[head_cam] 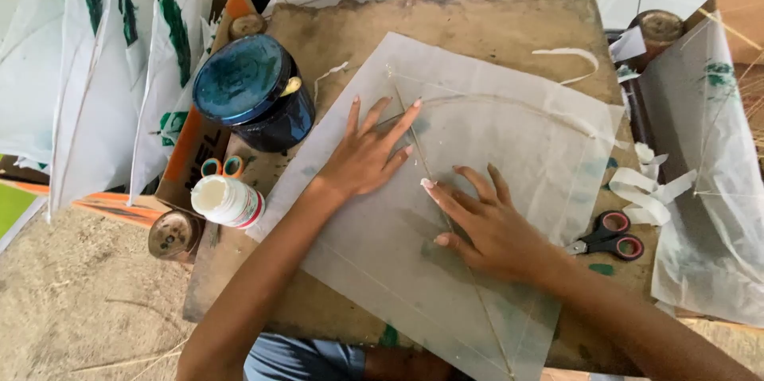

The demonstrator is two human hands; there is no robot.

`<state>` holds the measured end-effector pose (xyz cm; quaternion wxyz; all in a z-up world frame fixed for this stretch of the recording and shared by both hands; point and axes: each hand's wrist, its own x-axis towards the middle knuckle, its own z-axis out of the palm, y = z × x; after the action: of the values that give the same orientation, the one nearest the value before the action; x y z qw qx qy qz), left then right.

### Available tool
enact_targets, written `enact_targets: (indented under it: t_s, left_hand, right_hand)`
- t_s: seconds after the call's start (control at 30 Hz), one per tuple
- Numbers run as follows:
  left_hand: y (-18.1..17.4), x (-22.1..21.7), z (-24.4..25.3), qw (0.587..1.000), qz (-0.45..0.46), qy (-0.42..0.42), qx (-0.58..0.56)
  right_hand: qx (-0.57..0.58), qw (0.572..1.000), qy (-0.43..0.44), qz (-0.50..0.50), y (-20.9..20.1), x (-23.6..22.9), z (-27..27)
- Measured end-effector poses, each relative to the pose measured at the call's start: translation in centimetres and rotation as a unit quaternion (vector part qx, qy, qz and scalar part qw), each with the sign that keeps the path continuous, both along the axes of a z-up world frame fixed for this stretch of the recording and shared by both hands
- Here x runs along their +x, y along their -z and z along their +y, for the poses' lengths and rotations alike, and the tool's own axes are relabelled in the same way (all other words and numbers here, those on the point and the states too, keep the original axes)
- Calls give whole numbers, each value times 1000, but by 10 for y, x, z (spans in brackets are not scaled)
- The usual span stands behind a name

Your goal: A person is using scissors to trim excess paper from around a kite frame that has been glued to a sheet.

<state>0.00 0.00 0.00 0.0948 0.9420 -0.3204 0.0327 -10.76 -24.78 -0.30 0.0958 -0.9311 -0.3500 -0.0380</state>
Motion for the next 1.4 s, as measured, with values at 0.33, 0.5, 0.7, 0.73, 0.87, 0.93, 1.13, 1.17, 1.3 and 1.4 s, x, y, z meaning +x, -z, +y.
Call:
enact_targets:
  t_s: [0.33, 0.5, 0.7, 0.73, 0.87, 0.93, 1.13, 1.17, 1.3, 1.4]
  left_hand:
    - [2, 21, 10, 998, 21, -34, -38]
    - [-19, 17, 5, 999, 32, -22, -34]
    - [-4, 41, 11, 997, 70, -28, -32]
    - [-5, 39, 10, 997, 69, -28, -33]
    - [-1, 38, 16, 991, 103, -29, -77]
    - [2, 41, 16, 987, 118, -28, -102]
    - [-6, 41, 18, 983, 140, -36, -112]
    - [-4, 43, 19, 982, 139, -35, -121]
    - [-3, 54, 19, 982, 134, -50, -124]
    - [2, 65, 20, 986, 112, -57, -110]
  right_hand:
    - [2, 1000, 4, 3, -21, 13, 10]
    - [52, 999, -4, 1, -25, 40, 22]
    - [141, 990, 4, 7, -19, 74, 32]
    - [140, 990, 3, 6, -15, 79, 31]
    - [109, 993, -5, -36, 4, 93, 34]
    - [111, 993, -12, -41, 11, 94, 32]
    - [78, 993, -19, -89, 18, 94, 33]
    - [79, 992, -16, -96, 19, 94, 33]
    - [74, 992, 8, -98, 27, 97, 32]
    - [82, 992, 10, -98, 34, 99, 32]
